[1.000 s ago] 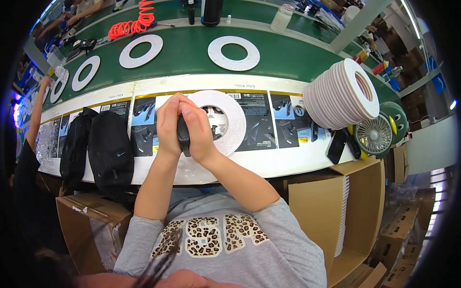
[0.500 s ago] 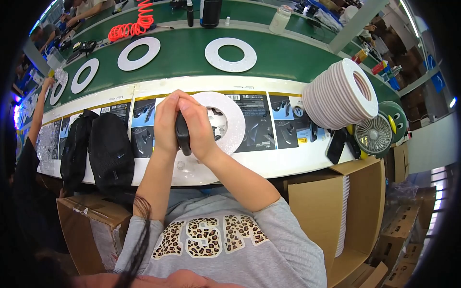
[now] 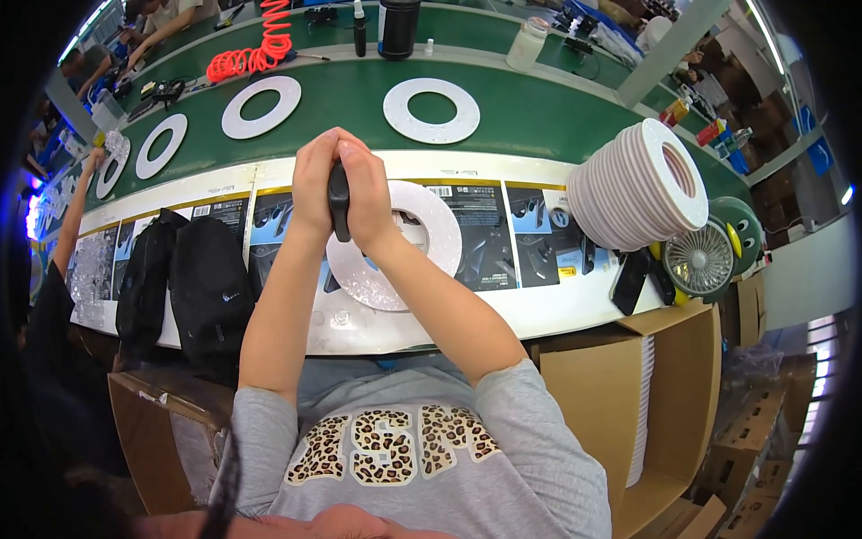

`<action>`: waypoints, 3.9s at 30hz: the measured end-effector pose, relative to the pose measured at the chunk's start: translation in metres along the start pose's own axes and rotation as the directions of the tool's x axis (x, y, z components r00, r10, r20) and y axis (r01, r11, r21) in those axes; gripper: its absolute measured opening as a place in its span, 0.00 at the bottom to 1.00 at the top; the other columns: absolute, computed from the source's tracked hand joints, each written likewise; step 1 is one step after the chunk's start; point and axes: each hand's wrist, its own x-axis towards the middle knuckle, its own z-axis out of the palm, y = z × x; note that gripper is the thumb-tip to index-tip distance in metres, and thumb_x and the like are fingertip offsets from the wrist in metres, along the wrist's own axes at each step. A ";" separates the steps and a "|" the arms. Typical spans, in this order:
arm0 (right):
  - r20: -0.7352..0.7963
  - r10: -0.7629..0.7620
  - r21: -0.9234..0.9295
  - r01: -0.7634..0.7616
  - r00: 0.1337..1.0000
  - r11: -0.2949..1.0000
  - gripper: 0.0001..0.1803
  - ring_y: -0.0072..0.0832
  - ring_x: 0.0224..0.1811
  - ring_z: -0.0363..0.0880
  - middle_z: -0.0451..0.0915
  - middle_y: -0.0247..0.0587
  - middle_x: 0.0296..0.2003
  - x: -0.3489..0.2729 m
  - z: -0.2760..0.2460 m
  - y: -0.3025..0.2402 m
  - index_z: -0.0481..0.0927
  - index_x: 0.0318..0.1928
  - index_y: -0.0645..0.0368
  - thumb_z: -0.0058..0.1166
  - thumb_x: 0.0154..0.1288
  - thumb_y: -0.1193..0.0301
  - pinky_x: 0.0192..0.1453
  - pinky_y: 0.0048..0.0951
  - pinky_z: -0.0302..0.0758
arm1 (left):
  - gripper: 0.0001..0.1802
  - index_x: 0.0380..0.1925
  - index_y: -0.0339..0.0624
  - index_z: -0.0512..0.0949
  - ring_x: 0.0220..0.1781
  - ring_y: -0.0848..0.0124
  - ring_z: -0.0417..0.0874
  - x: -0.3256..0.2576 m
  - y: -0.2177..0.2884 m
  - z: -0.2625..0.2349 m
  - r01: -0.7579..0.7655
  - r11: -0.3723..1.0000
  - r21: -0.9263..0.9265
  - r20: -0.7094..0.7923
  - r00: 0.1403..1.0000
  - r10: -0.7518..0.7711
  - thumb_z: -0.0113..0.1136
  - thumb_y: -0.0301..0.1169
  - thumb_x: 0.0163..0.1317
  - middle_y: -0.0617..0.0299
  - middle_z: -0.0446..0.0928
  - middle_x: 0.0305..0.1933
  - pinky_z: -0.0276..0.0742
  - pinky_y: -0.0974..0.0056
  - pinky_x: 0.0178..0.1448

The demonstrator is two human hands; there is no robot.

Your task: Applying sealant and assembling circular lighting fixture components on a factory assembly line.

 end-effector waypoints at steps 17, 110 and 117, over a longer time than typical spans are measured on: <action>0.001 -0.019 -0.013 0.019 1.000 1.000 0.20 0.20 0.38 0.68 0.75 0.37 0.38 0.002 -0.005 0.012 0.72 0.33 0.67 0.36 0.69 0.62 0.45 0.20 0.66 | 0.19 0.23 0.34 0.74 0.25 0.78 0.73 0.002 -0.014 -0.003 0.009 1.000 -0.023 -0.036 0.999 -0.009 0.39 0.32 0.67 0.62 0.76 0.22 0.70 0.71 0.33; -0.026 -0.068 -0.069 0.066 0.997 0.995 0.20 0.24 0.38 0.69 0.76 0.39 0.35 0.042 -0.027 0.016 0.73 0.34 0.69 0.35 0.69 0.64 0.48 0.23 0.66 | 0.16 0.22 0.33 0.74 0.25 0.79 0.68 0.047 -0.041 0.005 0.005 0.995 -0.097 -0.013 1.000 -0.006 0.43 0.31 0.65 0.65 0.73 0.22 0.65 0.72 0.31; -0.044 -0.039 -0.063 0.036 0.998 0.997 0.19 0.24 0.38 0.69 0.76 0.38 0.35 0.046 -0.027 0.012 0.74 0.35 0.69 0.35 0.69 0.65 0.48 0.23 0.66 | 0.17 0.23 0.33 0.76 0.26 0.79 0.69 0.052 -0.039 0.004 0.008 0.997 -0.077 0.005 1.000 -0.008 0.43 0.32 0.64 0.65 0.73 0.23 0.65 0.72 0.32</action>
